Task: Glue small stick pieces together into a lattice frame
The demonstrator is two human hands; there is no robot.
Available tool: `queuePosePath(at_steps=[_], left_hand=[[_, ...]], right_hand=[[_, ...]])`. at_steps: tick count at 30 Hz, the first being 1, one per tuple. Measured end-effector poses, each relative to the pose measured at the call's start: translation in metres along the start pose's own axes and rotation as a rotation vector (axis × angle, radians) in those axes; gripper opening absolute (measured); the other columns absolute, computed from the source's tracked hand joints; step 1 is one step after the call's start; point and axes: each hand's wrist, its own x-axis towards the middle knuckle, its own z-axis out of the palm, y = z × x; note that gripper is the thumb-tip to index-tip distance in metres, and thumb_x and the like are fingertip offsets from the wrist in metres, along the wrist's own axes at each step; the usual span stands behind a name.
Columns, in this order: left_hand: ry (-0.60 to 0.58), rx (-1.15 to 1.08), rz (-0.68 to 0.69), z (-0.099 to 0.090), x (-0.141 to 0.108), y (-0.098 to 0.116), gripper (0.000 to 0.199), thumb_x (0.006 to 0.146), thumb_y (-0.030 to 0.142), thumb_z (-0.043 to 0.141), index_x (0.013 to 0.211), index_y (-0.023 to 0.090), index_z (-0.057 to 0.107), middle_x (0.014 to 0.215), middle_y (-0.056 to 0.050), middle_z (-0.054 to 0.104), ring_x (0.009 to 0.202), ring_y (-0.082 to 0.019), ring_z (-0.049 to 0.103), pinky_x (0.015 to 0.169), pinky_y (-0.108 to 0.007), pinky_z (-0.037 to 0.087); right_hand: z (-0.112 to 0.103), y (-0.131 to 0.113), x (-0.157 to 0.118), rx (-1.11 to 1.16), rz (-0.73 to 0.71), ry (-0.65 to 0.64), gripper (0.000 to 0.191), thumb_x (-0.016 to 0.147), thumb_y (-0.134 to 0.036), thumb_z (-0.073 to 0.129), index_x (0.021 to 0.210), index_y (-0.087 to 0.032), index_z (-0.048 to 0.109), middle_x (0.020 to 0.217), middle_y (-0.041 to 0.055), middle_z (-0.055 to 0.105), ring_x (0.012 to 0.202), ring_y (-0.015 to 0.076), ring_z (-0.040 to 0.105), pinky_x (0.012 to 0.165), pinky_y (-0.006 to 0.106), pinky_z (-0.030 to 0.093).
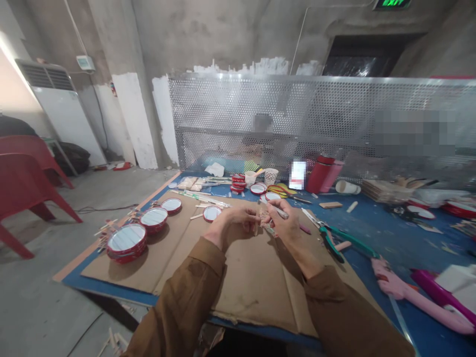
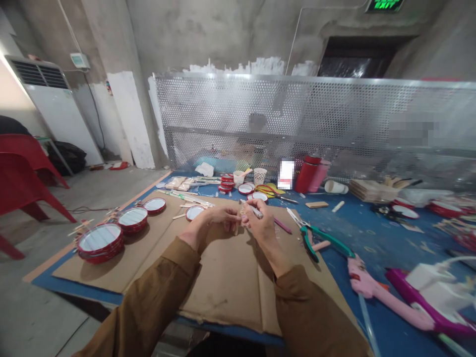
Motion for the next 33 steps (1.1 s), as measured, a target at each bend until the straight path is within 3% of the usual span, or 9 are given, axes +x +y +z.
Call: queuePosePath(at_steps=[17,33], left_hand=[[-0.017,-0.02,-0.009,-0.0017,0.0026,-0.0011,0.037,0.081,0.05,0.068,0.077,0.014,0.058,0.063,-0.002,0.064,0.056,-0.011,0.057,0.061,-0.024,0.044],[0.012,-0.03,-0.037,0.0008,-0.0024,0.0052,0.029,0.086,0.041,0.066,0.076,0.015,0.058,0.061,-0.001,0.061,0.054,-0.009,0.056,0.061,-0.024,0.044]], right_hand=[[-0.0002,-0.0013,-0.0003,-0.014,-0.018,0.034,0.036,0.074,-0.055,0.061,0.084,-0.021,0.056,0.052,-0.0023,0.06,0.042,0.0136,0.056,0.039,0.022,0.045],[-0.0017,0.0,0.0019,-0.051,-0.038,0.049,0.031,0.073,-0.051,0.061,0.078,-0.021,0.057,0.052,-0.0019,0.058,0.042,0.0144,0.057,0.043,0.025,0.047]])
